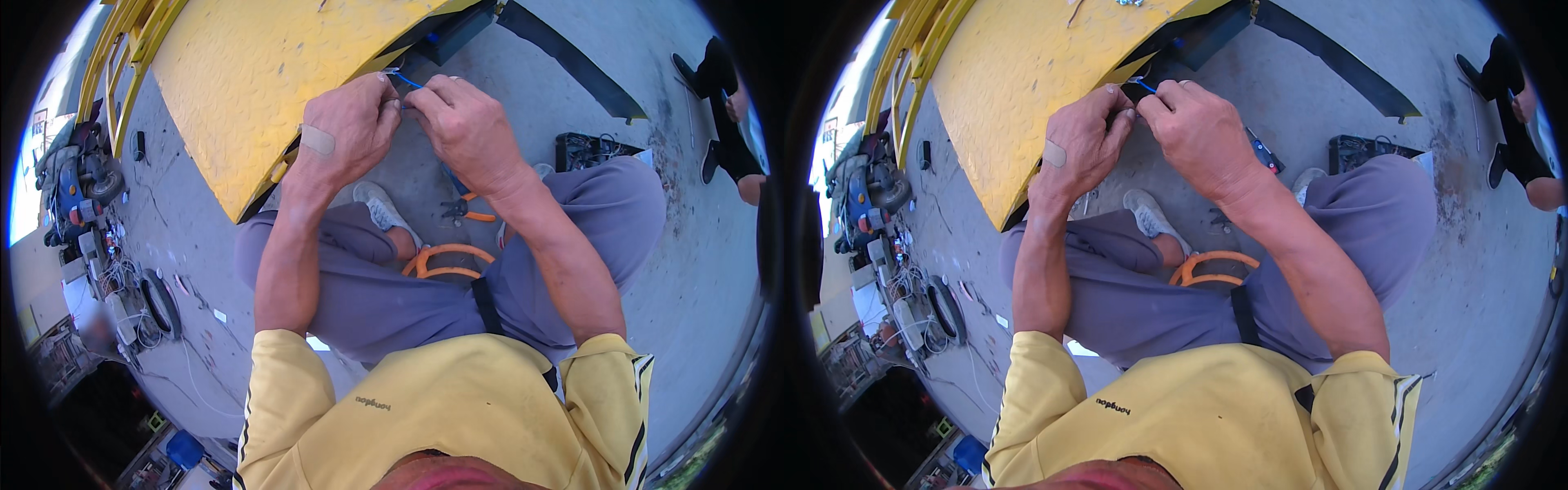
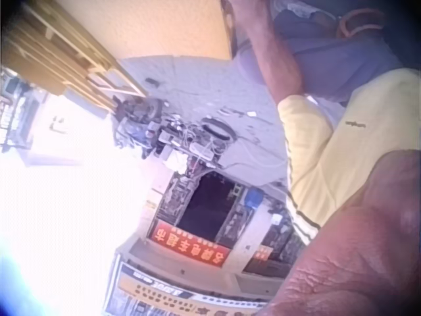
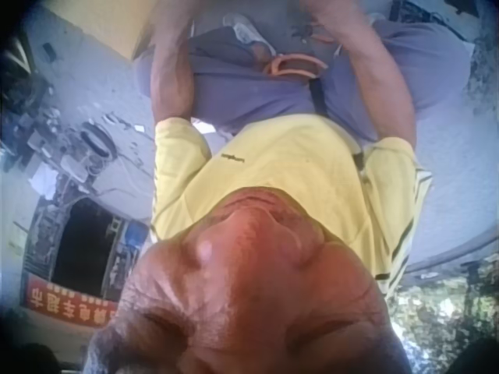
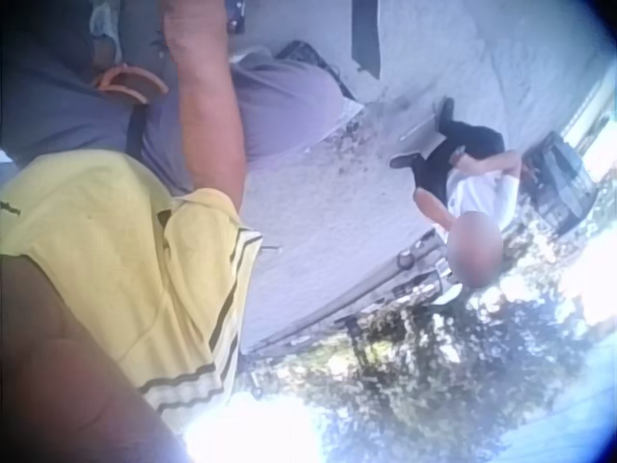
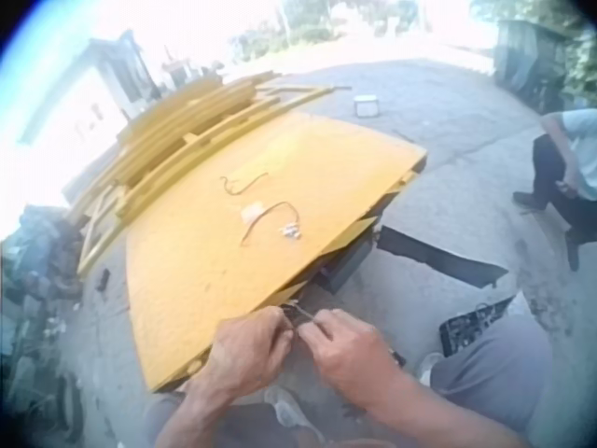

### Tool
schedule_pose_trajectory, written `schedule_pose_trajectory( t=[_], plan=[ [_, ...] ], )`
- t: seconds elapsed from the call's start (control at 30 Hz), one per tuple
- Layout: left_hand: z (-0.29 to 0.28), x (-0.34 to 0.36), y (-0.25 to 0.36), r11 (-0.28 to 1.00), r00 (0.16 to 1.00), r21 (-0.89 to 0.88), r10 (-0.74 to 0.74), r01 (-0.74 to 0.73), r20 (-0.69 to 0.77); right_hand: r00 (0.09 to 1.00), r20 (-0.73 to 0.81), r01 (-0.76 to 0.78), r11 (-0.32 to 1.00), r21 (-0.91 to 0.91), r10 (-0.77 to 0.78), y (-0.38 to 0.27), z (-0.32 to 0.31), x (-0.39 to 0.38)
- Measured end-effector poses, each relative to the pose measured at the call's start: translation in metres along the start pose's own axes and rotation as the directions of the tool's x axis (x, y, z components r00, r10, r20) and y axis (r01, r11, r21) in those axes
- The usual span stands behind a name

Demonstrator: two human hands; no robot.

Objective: The person sits on the ground and uses pliers and a screwdriver to strip, twist, and connect wires to a small black electronic device. They repeatedly strip wire ends, twist them together, and attach them to terminals on the device.

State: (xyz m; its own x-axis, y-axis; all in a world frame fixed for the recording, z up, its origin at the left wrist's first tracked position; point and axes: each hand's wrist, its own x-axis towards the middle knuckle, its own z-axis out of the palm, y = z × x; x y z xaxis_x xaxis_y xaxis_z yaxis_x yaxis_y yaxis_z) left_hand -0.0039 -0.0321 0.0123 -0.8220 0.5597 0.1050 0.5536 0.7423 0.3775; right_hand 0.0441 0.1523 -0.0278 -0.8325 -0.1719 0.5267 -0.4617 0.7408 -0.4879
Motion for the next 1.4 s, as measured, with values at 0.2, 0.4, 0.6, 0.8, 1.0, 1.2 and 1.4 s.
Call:
schedule_pose_trajectory(
  t=[0.2, 0.4, 0.6, 0.8, 1.0, 1.2, 1.4],
  plan=[
    [-0.003, -0.002, -0.015, 0.757, 0.963, -0.599, -0.252, 0.261, 0.101, 0.982, 0.024, -0.184, 0.933, 0.31, 0.185, 0.004, 0.001, 0.001],
    [-0.006, 0.003, -0.019, 0.931, 0.925, -0.144, 0.295, -0.334, -0.239, 0.934, 0.169, -0.356, 0.798, 0.487, 0.314, 0.009, -0.005, 0.002],
    [-0.009, 0.001, -0.014, 0.925, 0.92, -0.063, 0.363, -0.376, -0.15, 0.961, 0.157, -0.272, 0.873, 0.404, 0.227, 0.007, -0.006, 0.001],
    [-0.001, -0.005, -0.005, 0.991, 0.997, -0.116, 0.053, -0.06, -0.06, 0.961, 0.14, -0.276, 0.85, 0.448, 0.239, 0.003, 0.002, -0.006],
    [0.008, -0.002, -0.005, 0.943, 0.937, -0.299, 0.039, -0.149, -0.347, 0.739, 0.422, -0.589, 0.199, 0.784, 0.525, 0.013, 0.006, -0.002],
    [0.018, 0.002, -0.01, 0.918, 0.789, 0.121, 0.387, -0.377, -0.476, 0.739, 0.437, -0.597, 0.198, 0.778, 0.513, 0.013, 0.001, 0.0],
    [0.026, 0.001, -0.009, 0.949, 0.845, 0.032, 0.294, -0.314, -0.447, 0.775, 0.372, -0.554, 0.265, 0.789, 0.511, 0.01, 0.002, 0.0]
  ],
)
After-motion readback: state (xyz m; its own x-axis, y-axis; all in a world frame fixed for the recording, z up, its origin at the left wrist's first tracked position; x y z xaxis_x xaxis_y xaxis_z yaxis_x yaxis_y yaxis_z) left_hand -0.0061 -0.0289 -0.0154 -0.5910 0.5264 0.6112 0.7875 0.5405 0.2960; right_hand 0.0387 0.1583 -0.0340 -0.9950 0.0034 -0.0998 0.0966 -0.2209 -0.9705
